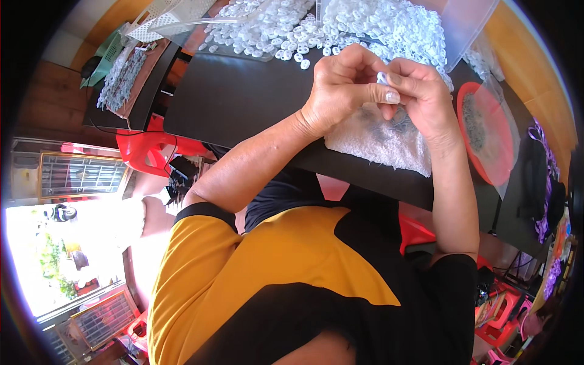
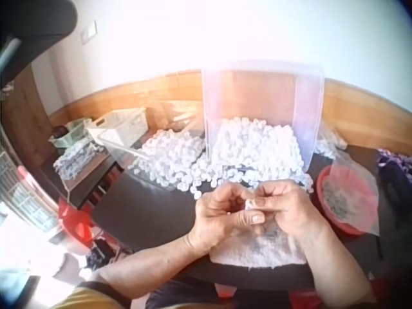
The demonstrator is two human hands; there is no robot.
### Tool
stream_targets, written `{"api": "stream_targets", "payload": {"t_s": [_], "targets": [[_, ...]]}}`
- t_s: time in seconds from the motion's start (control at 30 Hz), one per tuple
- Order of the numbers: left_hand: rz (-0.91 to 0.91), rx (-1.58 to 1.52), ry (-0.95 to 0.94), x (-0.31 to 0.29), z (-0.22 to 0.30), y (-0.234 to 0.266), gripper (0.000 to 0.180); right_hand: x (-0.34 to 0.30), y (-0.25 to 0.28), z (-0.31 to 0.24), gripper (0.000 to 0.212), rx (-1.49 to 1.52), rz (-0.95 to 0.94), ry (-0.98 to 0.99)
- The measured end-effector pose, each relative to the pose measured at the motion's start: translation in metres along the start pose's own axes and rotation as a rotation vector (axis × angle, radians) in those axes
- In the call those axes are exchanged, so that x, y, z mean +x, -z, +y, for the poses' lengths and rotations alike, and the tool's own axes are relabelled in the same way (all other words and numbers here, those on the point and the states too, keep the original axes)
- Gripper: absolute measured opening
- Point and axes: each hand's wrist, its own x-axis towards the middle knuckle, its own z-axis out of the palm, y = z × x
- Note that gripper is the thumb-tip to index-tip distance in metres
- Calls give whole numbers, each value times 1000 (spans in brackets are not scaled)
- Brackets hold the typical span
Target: Assembling small white plastic components by hand at a workstation.
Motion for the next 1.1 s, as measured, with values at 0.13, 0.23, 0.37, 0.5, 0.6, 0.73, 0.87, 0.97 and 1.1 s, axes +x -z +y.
{"api": "stream_targets", "payload": {"t_s": [0.13, 0.23, 0.37, 0.5, 0.6, 0.73, 0.87, 0.97, 1.1], "targets": [[-9, 36, -36, 1, -7, 4, 29, 1, -1, 5, 23, 86, -29, -45], [16, 175, -129, 6, -16, 8, 27, 4, 3, 11, 26, 159, -60, -43], [-163, -405, 84, 9, -14, 9, 17, 11, 10, 17, 30, 131, -91, -3], [-158, -425, 111, 11, -13, 9, 18, 10, 12, 23, 30, 117, -69, -10], [-133, -384, 101, 7, -6, 7, 18, 10, 11, 26, 30, 174, 34, -10], [27, 39, -164, 11, -21, 10, 28, 8, -7, 11, 22, 110, 19, -14], [166, 69, 26, 15, -16, 5, 19, 12, -4, 17, 19, 4, 216, 91], [166, 19, 212, 16, -16, 10, 15, 12, -9, 19, 17, -63, 376, 126], [139, -22, 215, 18, -14, 11, 14, 11, -13, 17, 16, -163, 432, 127]]}}
